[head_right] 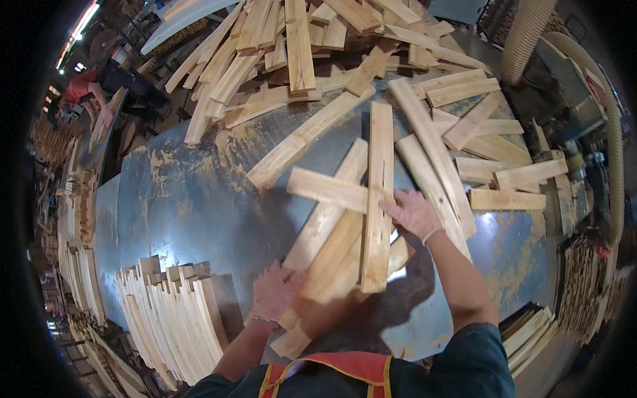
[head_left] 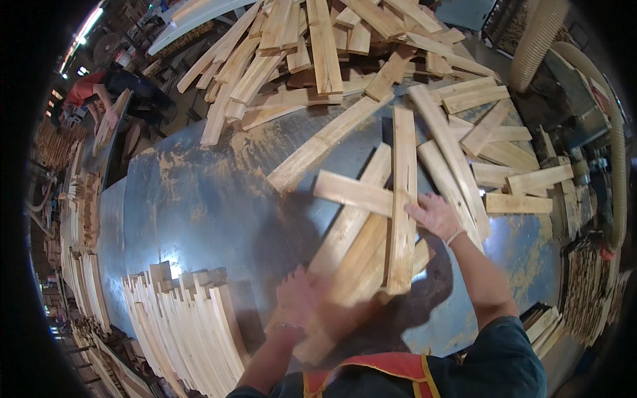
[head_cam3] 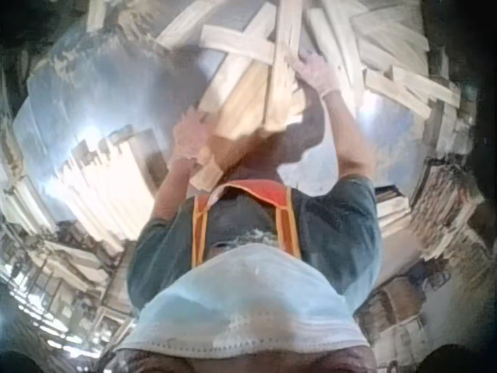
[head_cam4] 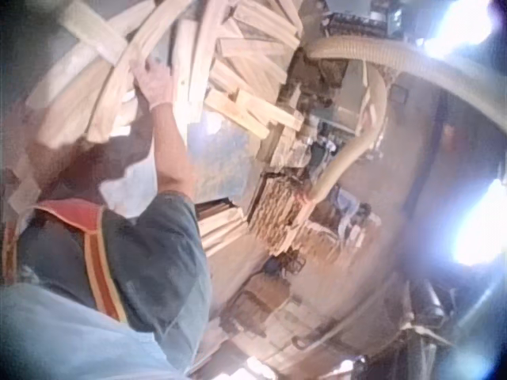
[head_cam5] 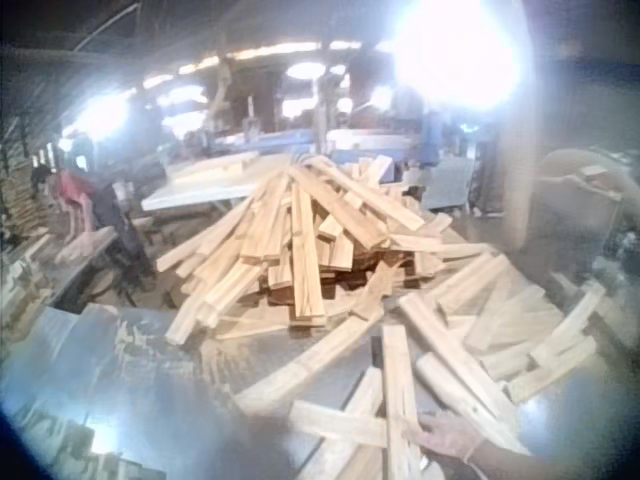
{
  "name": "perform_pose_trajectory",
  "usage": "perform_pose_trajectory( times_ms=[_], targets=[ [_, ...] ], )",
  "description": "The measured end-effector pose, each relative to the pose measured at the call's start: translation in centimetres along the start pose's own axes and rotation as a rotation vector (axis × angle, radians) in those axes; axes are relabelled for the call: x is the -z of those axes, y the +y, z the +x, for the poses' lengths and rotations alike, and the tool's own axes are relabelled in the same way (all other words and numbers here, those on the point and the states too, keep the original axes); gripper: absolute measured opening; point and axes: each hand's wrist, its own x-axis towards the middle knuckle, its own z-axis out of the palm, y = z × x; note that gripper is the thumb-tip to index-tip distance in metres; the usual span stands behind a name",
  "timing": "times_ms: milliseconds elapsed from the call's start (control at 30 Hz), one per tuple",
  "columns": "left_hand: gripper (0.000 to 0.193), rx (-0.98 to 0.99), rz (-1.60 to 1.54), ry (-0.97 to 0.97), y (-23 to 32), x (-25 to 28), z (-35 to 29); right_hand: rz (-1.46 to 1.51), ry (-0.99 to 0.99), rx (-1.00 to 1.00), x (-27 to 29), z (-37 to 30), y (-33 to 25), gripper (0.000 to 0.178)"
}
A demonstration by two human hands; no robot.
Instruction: The person repeatedly picks up wooden planks from a large pile on a metal table and stacks them into a neat pile. The person handles the planks one by one or in small groups, moving them from a disorganized heap to an organized stack.
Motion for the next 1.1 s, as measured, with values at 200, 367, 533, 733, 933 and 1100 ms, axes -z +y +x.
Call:
perform_pose_trajectory(
  times_ms=[200,367,533,733,933,1100],
  targets=[
    [0.071,0.001,-0.275,-0.312,-2.2,0.9,-10.0,0.020,0.484,-0.106,-8.3,-19.1,-5.0,0.080],
    [0.059,-0.009,-0.456,-0.468,-6.7,3.5,-17.3,0.118,0.557,-0.355,-19.5,-29.2,-8.8,0.099],
    [0.048,0.143,-0.132,-0.045,-14.4,0.3,-27.1,0.249,0.404,-0.411,-16.7,-32.0,-11.3,0.097],
    [0.080,-0.002,0.275,0.693,-27.2,-12.9,-32.4,0.883,0.365,-0.329,-19.4,-35.9,-14.1,0.097],
    [0.083,-0.011,0.204,0.527,-23.3,-5.4,-31.2,0.772,0.446,-0.037,-10.8,-30.9,-18.3,0.081],
    [0.081,-0.154,0.070,0.406,-18.6,-2.7,-28.4,0.941,0.762,0.472,12.9,-14.4,-23.5,0.076]
  ],
)
